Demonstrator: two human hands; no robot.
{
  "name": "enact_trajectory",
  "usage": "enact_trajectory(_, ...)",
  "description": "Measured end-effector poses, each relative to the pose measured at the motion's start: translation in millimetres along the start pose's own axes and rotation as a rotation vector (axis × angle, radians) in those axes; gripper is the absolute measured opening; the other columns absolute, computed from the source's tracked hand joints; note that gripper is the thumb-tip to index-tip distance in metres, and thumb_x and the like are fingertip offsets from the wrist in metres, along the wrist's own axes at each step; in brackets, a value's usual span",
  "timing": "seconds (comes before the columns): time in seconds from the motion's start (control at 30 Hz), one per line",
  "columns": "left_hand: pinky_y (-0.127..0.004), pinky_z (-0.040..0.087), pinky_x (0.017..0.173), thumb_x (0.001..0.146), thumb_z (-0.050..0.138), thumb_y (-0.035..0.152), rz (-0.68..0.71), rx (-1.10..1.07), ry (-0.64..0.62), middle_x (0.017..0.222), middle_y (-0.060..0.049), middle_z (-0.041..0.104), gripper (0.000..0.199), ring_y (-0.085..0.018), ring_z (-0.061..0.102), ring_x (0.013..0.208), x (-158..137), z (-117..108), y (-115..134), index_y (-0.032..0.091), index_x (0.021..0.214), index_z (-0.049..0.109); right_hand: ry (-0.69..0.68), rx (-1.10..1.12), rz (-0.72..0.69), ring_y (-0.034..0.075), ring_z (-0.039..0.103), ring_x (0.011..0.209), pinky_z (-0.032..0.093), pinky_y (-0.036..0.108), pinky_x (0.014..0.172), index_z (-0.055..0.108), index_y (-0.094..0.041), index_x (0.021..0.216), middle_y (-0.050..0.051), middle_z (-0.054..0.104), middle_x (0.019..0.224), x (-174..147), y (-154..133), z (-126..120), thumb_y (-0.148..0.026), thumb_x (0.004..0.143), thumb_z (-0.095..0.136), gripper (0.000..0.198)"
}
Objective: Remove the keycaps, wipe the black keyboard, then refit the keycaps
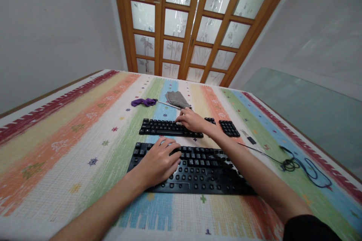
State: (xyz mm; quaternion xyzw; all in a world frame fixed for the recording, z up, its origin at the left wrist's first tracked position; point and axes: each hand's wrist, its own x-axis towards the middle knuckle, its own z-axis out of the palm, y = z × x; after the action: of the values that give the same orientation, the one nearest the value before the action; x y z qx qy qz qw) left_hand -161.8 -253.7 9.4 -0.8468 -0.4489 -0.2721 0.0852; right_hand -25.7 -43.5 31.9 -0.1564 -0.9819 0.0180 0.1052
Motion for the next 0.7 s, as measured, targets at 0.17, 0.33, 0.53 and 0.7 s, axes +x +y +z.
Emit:
enact_trajectory(0.17, -0.048, 0.042, 0.098, 0.095, 0.052, 0.02, 0.002, 0.002, -0.003, 0.111, -0.009, 0.066, 0.016, -0.026, 0.056, 0.107, 0.7, -0.7, 0.4, 0.016, 0.099, 0.067, -0.008, -0.003, 0.014, 0.024, 0.049, 0.095, 0.041, 0.037, 0.087, 0.077, -0.021, 0.102, 0.011, 0.06, 0.094, -0.7, -0.7, -0.7, -0.003, 0.088, 0.054, 0.033)
enact_trajectory(0.33, -0.048, 0.042, 0.098, 0.094, 0.053, 0.019, 0.002, 0.0, -0.001, 0.112, -0.009, 0.065, 0.015, -0.025, 0.056, 0.107, 0.2, -0.3, -0.5, 0.016, 0.1, 0.067, 0.006, -0.016, 0.031, 0.024, 0.05, 0.094, 0.041, 0.037, 0.085, 0.075, -0.016, 0.104, 0.012, 0.061, 0.092, -3.1, -2.4, -6.8, -0.006, 0.09, 0.052, 0.029)
enact_trajectory(0.53, -0.046, 0.044, 0.096, 0.094, 0.053, 0.019, -0.007, -0.004, 0.008, 0.112, -0.009, 0.065, 0.015, -0.025, 0.055, 0.107, 0.5, -2.3, -0.2, 0.016, 0.1, 0.067, 0.102, 0.127, 0.016, 0.023, 0.054, 0.096, 0.043, 0.038, 0.088, 0.068, -0.016, 0.107, 0.01, 0.065, 0.096, -26.0, -15.4, -20.3, -0.014, 0.094, 0.052, 0.021)
enact_trajectory(0.7, -0.047, 0.045, 0.096, 0.094, 0.052, 0.019, -0.029, -0.001, 0.028, 0.112, -0.01, 0.066, 0.016, -0.026, 0.056, 0.108, 1.7, -3.0, 2.6, 0.015, 0.102, 0.066, 0.117, 0.36, 0.036, 0.019, 0.058, 0.093, 0.047, 0.035, 0.085, 0.063, -0.019, 0.108, 0.006, 0.068, 0.099, -67.3, -49.7, -32.3, -0.019, 0.094, 0.056, 0.016)
